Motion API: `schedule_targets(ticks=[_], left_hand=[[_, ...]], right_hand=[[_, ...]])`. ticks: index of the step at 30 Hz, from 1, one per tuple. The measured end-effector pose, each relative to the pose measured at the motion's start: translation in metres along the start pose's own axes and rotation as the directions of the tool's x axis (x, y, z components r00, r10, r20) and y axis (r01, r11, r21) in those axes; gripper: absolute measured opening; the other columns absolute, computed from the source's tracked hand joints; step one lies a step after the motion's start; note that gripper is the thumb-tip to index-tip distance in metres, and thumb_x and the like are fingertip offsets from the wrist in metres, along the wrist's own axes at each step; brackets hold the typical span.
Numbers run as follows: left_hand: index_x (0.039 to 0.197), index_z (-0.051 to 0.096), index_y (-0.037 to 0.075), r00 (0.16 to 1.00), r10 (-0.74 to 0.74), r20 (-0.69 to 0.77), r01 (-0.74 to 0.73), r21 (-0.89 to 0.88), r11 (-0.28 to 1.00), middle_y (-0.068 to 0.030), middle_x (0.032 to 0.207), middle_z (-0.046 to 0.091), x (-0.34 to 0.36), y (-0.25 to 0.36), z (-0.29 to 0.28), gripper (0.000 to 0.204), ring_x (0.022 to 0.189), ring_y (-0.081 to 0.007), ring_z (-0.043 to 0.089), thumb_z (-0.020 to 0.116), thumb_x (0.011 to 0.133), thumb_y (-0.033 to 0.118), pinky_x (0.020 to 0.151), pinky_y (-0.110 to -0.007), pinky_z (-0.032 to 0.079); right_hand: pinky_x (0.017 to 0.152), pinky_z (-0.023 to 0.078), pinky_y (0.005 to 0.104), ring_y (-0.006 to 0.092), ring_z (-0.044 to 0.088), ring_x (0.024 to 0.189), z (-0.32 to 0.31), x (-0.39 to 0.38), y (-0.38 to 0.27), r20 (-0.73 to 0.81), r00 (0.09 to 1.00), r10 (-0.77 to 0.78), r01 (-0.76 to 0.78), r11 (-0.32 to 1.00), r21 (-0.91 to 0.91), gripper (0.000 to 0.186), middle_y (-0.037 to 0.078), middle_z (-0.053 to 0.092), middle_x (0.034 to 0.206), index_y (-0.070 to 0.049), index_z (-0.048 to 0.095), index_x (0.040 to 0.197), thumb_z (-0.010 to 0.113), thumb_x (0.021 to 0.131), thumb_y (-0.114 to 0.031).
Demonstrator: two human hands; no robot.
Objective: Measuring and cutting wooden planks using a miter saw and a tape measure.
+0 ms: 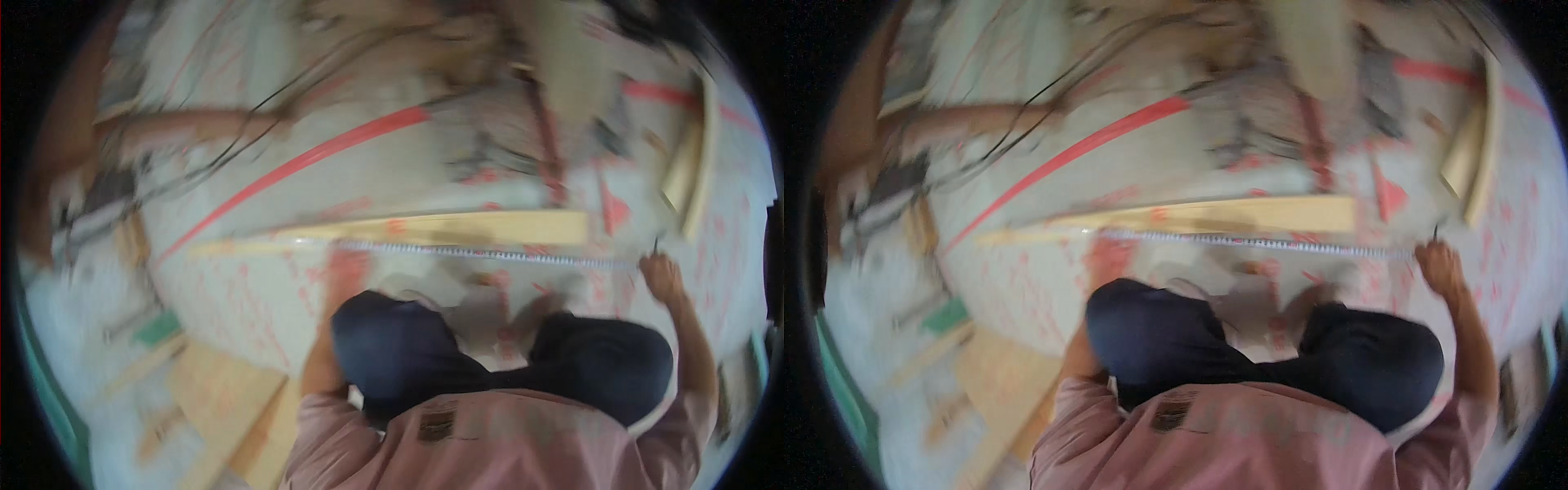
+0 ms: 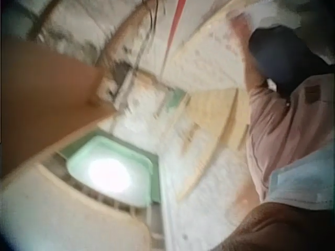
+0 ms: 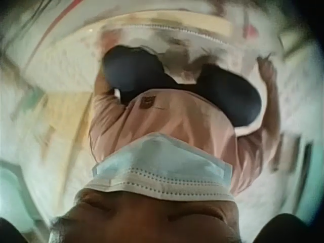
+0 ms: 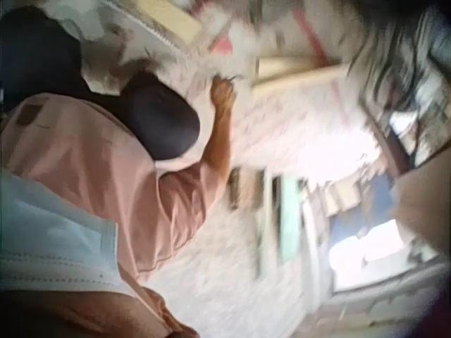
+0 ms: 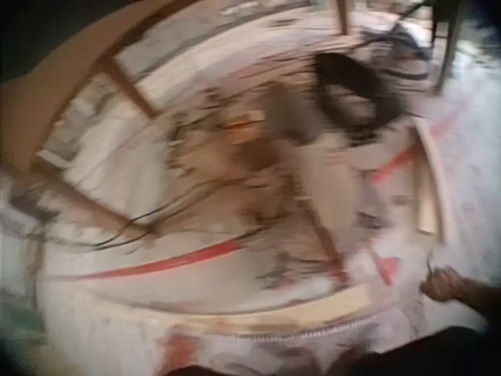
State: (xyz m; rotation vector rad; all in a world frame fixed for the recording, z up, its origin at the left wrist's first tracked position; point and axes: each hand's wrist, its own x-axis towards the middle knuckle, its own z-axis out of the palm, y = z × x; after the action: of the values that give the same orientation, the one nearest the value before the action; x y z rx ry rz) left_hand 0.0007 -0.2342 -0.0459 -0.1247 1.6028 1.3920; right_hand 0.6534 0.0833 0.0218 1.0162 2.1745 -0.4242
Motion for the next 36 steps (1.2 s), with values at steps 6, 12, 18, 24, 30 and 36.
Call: schedule_targets(ticks=[6, 12, 18, 24, 30, 36], left_hand=[[0.119, 0.062, 0.012, 0.978, -0.124, 0.17, 0.146, -0.123, 0.982, -0.004, 0.105, 0.067, -0.036, 0.012, 0.002, 0.041, 0.089, -0.0214, 0.063, 0.051, 0.103, 0.048, 0.079, -0.04, 0.049], [0.101, 0.061, 0.012, 0.966, 0.008, -0.258, -0.06, -0.195, 0.979, -0.0006, 0.081, 0.061, 0.001, 0.026, -0.12, 0.024, 0.069, -0.0134, 0.056, 0.048, 0.106, 0.032, 0.056, -0.025, 0.041], [0.099, 0.056, 0.002, 0.594, 0.025, -0.804, -0.443, -0.301, 0.844, -0.0081, 0.079, 0.06, 0.045, 0.11, -0.195, 0.028, 0.063, -0.0193, 0.054, 0.042, 0.106, 0.025, 0.056, -0.035, 0.048], [0.108, 0.05, 0.005, 0.801, 0.108, -0.589, -0.484, -0.531, 0.695, -0.0084, 0.085, 0.058, 0.068, 0.046, -0.132, 0.028, 0.069, -0.0214, 0.057, 0.044, 0.104, 0.032, 0.067, -0.036, 0.05], [0.109, 0.049, 0.004, 0.9, -0.013, -0.436, -0.313, -0.668, 0.675, -0.009, 0.086, 0.056, 0.029, 0.03, -0.026, 0.026, 0.076, -0.0221, 0.056, 0.038, 0.108, 0.028, 0.073, -0.038, 0.052], [0.109, 0.05, -0.002, 0.855, 0.063, -0.516, -0.406, -0.589, 0.698, -0.0139, 0.089, 0.058, 0.052, 0.044, -0.086, 0.03, 0.078, -0.0254, 0.058, 0.038, 0.109, 0.025, 0.072, -0.04, 0.054]], right_hand=[[0.078, 0.05, 0.0557, 0.0429, 0.064, 0.091, -0.087, 0.052, -0.16, 0.032, 0.976, -0.213, 0.198, 0.946, 0.258, 0.017, 0.021, 0.066, 0.092, -0.008, 0.065, 0.098, 0.057, 0.096, -0.022], [0.09, 0.049, 0.0514, 0.0405, 0.061, 0.107, -0.035, 0.022, -0.037, -0.028, 1.0, 0.005, -0.001, 0.991, 0.136, 0.034, 0.021, 0.066, 0.111, -0.008, 0.059, 0.126, 0.06, 0.096, -0.023], [0.083, 0.047, 0.0508, 0.0399, 0.056, 0.094, 0.01, -0.066, 0.172, -0.418, 0.895, -0.154, 0.128, 0.988, -0.091, 0.012, 0.019, 0.059, 0.096, -0.002, 0.061, 0.103, 0.055, 0.096, -0.01], [0.073, 0.044, 0.0519, 0.0401, 0.055, 0.087, -0.013, 0.014, 0.02, -0.315, 0.945, -0.089, 0.114, 0.991, 0.063, 0.012, 0.019, 0.055, 0.085, -0.003, 0.055, 0.08, 0.052, 0.089, -0.009], [0.074, 0.047, 0.0559, 0.044, 0.06, 0.088, -0.085, 0.063, -0.15, -0.193, 0.961, -0.197, 0.214, 0.974, 0.073, 0.015, 0.023, 0.063, 0.091, -0.002, 0.061, 0.091, 0.053, 0.095, -0.014], [0.08, 0.048, 0.0553, 0.0428, 0.061, 0.095, -0.09, 0.062, -0.14, -0.138, 0.988, -0.071, 0.088, 0.989, 0.118, 0.02, 0.021, 0.065, 0.096, -0.009, 0.064, 0.113, 0.057, 0.096, -0.019]])
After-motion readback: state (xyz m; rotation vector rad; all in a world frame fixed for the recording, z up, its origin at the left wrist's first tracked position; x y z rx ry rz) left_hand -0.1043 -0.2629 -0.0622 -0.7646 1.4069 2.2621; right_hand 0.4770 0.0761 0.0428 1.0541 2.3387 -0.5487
